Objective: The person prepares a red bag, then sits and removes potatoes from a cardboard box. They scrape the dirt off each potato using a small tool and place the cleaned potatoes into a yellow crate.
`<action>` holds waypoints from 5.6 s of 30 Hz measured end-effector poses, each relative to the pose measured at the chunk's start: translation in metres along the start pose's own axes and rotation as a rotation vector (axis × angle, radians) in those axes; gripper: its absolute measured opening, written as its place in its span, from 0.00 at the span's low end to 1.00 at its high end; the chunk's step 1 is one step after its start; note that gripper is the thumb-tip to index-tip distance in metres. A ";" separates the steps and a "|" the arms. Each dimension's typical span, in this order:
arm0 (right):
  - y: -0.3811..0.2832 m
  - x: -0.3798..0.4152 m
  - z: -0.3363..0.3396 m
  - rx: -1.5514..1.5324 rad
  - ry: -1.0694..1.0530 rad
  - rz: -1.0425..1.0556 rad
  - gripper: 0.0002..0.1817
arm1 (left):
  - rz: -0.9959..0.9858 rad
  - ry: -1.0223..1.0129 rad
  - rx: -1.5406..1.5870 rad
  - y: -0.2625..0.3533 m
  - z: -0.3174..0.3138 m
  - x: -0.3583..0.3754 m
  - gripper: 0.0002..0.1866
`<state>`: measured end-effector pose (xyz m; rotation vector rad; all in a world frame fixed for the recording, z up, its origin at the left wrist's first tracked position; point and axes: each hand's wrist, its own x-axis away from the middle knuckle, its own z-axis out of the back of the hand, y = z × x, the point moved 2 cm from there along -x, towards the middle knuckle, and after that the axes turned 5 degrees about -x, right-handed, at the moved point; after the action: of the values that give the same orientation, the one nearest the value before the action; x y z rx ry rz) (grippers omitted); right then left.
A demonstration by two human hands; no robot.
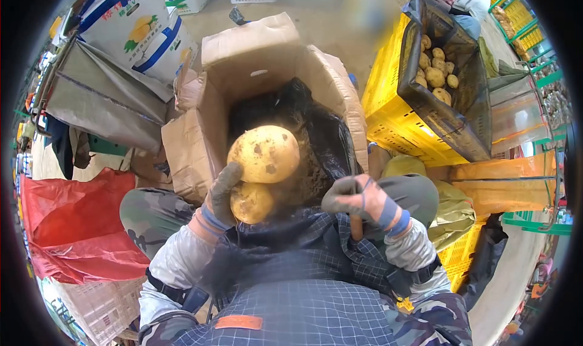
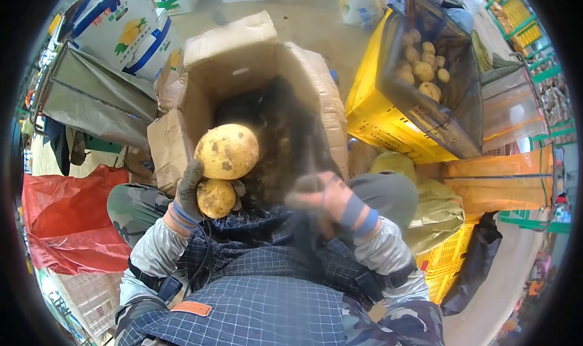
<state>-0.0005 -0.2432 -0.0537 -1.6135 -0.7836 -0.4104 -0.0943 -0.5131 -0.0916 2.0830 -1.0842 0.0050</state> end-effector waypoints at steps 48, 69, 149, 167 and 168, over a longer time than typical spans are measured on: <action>0.017 0.160 0.113 -0.423 0.813 0.923 0.23 | 0.018 0.130 -0.063 0.000 0.028 -0.011 0.31; 0.327 0.179 0.216 -0.481 1.313 0.127 0.22 | 0.167 -0.253 0.005 0.000 -0.026 -0.031 0.33; -0.033 -0.038 -0.012 -0.012 0.435 0.644 0.16 | -0.593 0.046 -0.865 0.169 -0.064 0.022 0.47; -0.029 -0.035 -0.009 -0.056 0.474 0.660 0.17 | -0.988 0.657 -0.955 0.200 -0.016 0.135 0.25; -0.041 -0.022 -0.019 0.033 0.501 0.637 0.18 | -1.199 0.788 -1.039 0.213 0.006 0.175 0.24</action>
<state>-0.0410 -0.2654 -0.0347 -1.5404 0.1107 -0.3107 -0.1333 -0.7101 0.0966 1.2279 0.6340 -0.2455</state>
